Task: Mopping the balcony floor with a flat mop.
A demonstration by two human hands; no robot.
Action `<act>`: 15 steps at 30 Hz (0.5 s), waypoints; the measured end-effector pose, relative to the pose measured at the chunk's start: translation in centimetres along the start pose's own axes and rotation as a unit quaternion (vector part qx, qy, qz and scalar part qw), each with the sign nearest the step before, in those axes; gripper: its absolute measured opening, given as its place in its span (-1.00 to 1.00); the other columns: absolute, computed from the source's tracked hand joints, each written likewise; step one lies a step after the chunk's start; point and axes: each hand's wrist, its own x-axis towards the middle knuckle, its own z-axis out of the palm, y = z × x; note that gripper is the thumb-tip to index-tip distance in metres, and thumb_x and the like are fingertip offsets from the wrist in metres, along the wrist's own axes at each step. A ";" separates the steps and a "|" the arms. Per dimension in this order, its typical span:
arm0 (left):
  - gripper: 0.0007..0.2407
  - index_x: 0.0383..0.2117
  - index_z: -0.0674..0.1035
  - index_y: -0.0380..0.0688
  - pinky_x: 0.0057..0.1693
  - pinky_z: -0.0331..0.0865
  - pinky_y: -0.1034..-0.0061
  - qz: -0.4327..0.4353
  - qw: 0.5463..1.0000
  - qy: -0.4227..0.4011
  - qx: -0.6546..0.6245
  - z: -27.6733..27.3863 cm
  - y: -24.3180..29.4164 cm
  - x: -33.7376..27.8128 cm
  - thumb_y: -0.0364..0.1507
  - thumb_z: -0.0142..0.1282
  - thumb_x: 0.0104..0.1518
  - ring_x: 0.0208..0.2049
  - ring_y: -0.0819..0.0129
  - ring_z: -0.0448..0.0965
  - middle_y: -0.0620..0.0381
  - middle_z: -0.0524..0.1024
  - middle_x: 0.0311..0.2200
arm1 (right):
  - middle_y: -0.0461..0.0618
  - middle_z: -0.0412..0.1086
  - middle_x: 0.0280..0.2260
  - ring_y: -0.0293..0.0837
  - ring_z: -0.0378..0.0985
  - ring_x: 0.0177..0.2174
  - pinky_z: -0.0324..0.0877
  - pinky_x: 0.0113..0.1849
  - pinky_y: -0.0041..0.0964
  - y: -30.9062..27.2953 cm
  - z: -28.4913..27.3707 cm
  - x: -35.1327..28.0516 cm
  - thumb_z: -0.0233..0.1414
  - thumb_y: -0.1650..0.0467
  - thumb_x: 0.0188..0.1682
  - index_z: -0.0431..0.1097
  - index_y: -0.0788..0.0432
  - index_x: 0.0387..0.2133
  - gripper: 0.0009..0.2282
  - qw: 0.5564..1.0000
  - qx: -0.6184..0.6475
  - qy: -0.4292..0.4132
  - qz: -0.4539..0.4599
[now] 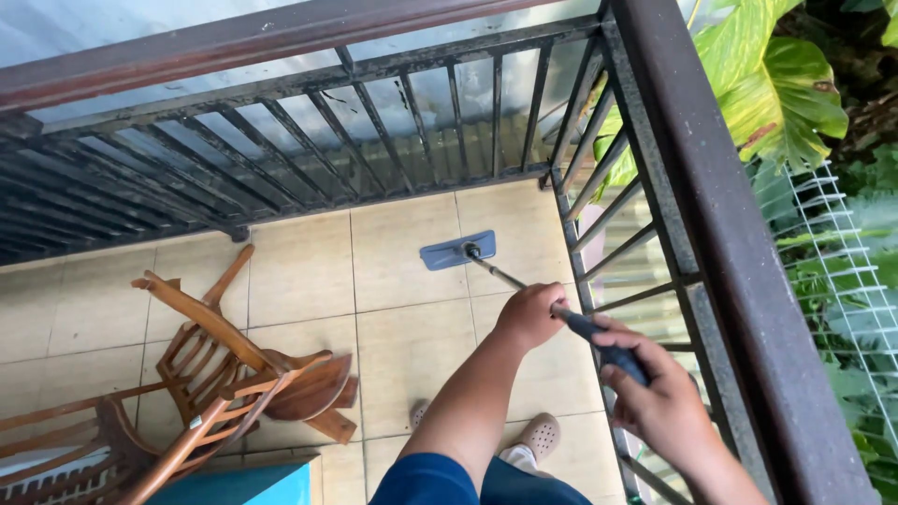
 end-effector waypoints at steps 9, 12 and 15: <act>-0.92 -0.55 0.49 -0.03 -0.16 0.41 0.15 0.223 0.973 0.064 -0.004 3.3 -8.1 -5.8 -0.50 0.16 0.00 -0.45 0.04 0.56 0.15 0.57 -0.55 | -0.11 0.61 -0.22 -0.11 0.64 -0.66 0.67 -0.50 -0.29 4.0 5.8 -5.4 0.21 0.37 -0.10 0.12 -0.49 0.33 -0.29 0.940 -0.223 0.001 0.259; -0.96 -0.54 0.49 -0.04 -0.14 0.34 0.20 0.237 0.970 0.025 0.040 0.7 -9.2 -9.9 -0.45 0.04 0.03 -0.37 0.02 0.53 0.10 0.55 -0.51 | -0.56 0.63 -0.04 -0.48 0.64 -0.34 0.49 -0.17 -0.64 8.8 8.1 -7.5 0.21 0.35 -0.24 0.24 -0.63 0.26 -0.27 0.935 -0.266 -0.035 0.234; -0.86 -0.62 0.40 -0.10 -0.26 0.32 0.18 0.242 0.969 0.015 0.042 -2.5 -9.9 -10.8 -0.48 0.03 0.08 -0.48 0.00 0.47 0.06 0.45 -0.61 | -0.63 0.31 0.30 -0.60 0.20 0.32 0.22 0.16 -0.60 12.6 9.9 -7.4 0.28 0.33 -0.17 0.25 -0.46 0.27 -0.32 0.971 -0.182 -0.105 0.116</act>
